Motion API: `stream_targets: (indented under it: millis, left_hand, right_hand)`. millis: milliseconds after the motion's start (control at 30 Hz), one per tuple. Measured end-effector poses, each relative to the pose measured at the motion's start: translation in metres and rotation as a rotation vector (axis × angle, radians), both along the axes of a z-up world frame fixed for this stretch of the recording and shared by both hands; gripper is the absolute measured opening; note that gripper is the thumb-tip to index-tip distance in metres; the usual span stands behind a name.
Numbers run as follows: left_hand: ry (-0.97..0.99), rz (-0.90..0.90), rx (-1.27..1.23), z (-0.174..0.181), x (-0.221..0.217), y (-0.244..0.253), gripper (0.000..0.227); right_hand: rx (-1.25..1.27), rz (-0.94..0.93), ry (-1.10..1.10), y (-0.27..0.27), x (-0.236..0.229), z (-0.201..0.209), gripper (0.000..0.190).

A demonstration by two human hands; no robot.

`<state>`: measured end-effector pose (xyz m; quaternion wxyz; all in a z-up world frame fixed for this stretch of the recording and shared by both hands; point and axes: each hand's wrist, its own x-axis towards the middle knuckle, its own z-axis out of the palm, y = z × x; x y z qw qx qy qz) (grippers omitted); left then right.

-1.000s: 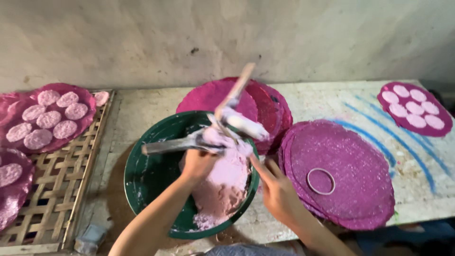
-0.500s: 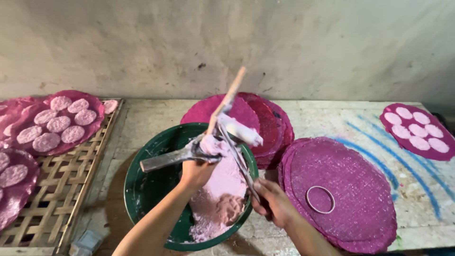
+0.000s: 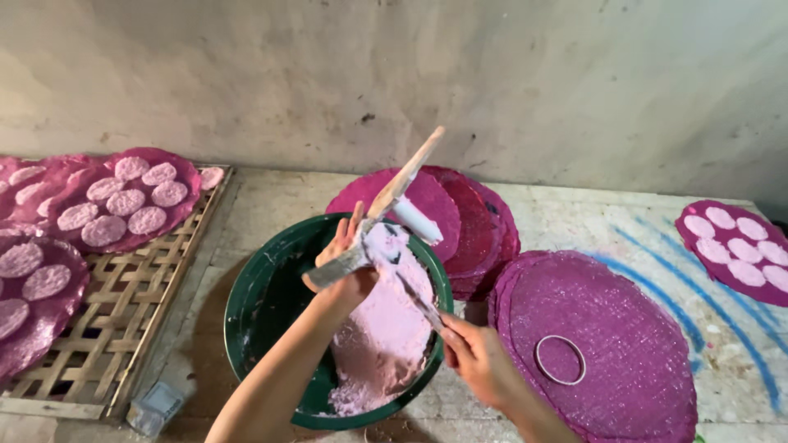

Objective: The person uses a wooden press tool to form small dough rounds onto circular purple mats, repeatedly scooping pink dough from a green bowl to refill the press.

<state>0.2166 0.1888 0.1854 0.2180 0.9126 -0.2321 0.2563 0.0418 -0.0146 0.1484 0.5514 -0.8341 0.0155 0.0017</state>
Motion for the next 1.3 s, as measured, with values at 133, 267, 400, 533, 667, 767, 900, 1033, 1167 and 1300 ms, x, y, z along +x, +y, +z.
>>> stream_targets:
  millis: [133,267,400,533,667,767,900,1033,1167,1300]
  left_hand:
    - [0.020,-0.156,-0.165,0.004,-0.006,0.012,0.092]
    - [0.049,-0.167,-0.103,0.007,-0.016,0.006,0.089]
    - [0.128,-0.135,-0.069,0.008,-0.010,0.003,0.088]
    - [0.067,-0.118,-0.104,-0.004,-0.002,0.030,0.079]
    - [-0.051,-0.096,0.003,-0.011,0.014,0.058,0.064]
    - [-0.037,-0.123,0.184,-0.022,0.014,0.064,0.061]
    - [0.120,-0.268,0.059,-0.041,0.000,0.058,0.079]
    - [0.310,-0.444,-0.056,-0.039,-0.013,0.067,0.070]
    - [0.438,-0.355,-0.077,-0.017,-0.023,0.091,0.065]
    - [0.504,-0.198,-0.007,0.009,-0.016,0.115,0.072]
  right_hand:
    - [0.235,-0.043,0.110,-0.043,0.010,-0.006,0.031]
    - [0.037,-0.088,0.007,-0.040,0.034,-0.030,0.042]
    - [-0.009,0.060,-0.224,-0.016,0.038,-0.055,0.043]
    - [0.045,0.164,0.072,-0.012,0.020,-0.042,0.034]
    - [0.201,0.136,0.485,-0.035,0.023,0.025,0.037]
    - [0.006,0.277,0.635,-0.040,0.049,0.073,0.032]
    - [-0.514,0.451,0.265,-0.001,0.076,0.085,0.023]
    - [-1.551,0.612,-0.568,0.050,0.056,0.086,0.024]
    - [-1.359,0.653,-0.227,0.051,0.035,0.140,0.040]
    - [-1.398,0.500,-0.018,0.047,0.026,0.196,0.052]
